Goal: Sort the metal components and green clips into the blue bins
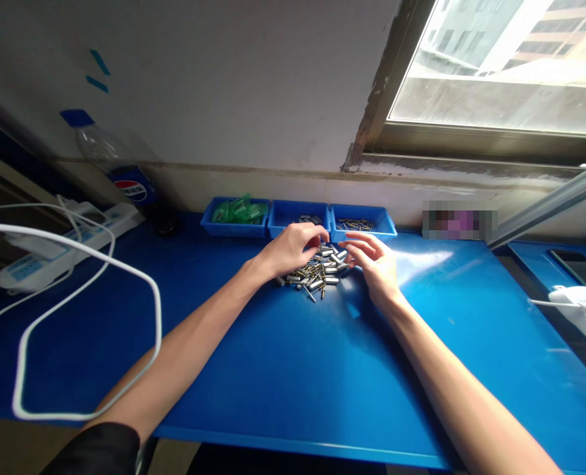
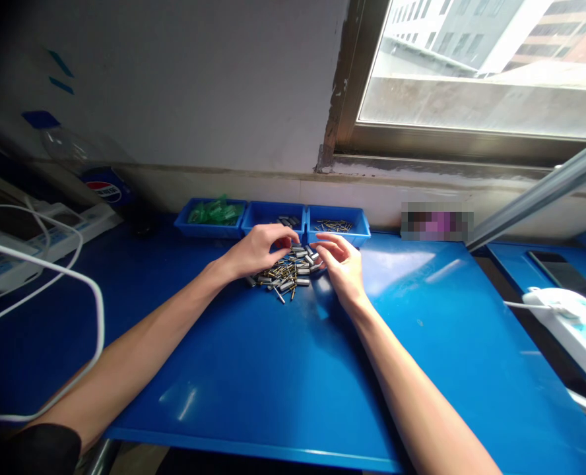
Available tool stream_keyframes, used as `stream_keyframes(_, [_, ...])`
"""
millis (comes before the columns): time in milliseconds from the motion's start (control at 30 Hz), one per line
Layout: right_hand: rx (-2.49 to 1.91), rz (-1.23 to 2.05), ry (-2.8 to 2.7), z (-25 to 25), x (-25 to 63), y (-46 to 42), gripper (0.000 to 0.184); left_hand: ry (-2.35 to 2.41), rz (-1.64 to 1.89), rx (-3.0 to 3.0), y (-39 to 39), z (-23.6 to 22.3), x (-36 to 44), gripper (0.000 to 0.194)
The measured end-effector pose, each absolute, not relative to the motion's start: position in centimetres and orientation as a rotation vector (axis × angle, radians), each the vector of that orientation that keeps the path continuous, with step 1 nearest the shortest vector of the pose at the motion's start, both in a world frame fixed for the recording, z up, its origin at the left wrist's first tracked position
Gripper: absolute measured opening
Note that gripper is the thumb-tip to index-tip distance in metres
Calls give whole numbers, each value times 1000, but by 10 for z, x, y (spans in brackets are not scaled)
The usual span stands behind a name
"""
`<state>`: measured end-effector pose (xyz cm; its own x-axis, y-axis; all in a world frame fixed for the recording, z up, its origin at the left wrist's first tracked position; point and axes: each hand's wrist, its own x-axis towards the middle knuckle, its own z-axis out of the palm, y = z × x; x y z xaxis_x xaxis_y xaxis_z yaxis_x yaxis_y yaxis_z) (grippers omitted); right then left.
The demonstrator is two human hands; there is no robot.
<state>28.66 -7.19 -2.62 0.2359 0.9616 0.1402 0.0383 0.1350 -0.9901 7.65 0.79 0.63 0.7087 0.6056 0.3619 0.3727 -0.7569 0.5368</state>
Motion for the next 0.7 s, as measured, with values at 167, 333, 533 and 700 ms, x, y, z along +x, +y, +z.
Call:
stream_keyframes(167, [-1244,971,-1174,-25,283,-73,39,738,975,2360,6,12,78,16])
stream_keyframes(333, [-1220,1044,-1244,-25,282,-74,40,762,1029,2274,2,12,80,14])
stream_keyframes(533, [-1179,1095,-1190,-26,280,-73,40,719,1074,2228,0,10,84,11])
stream_keyframes(700, [-1182,1100,-1139,-29,282,-72,37,749,1028,2214,2,7,83,15])
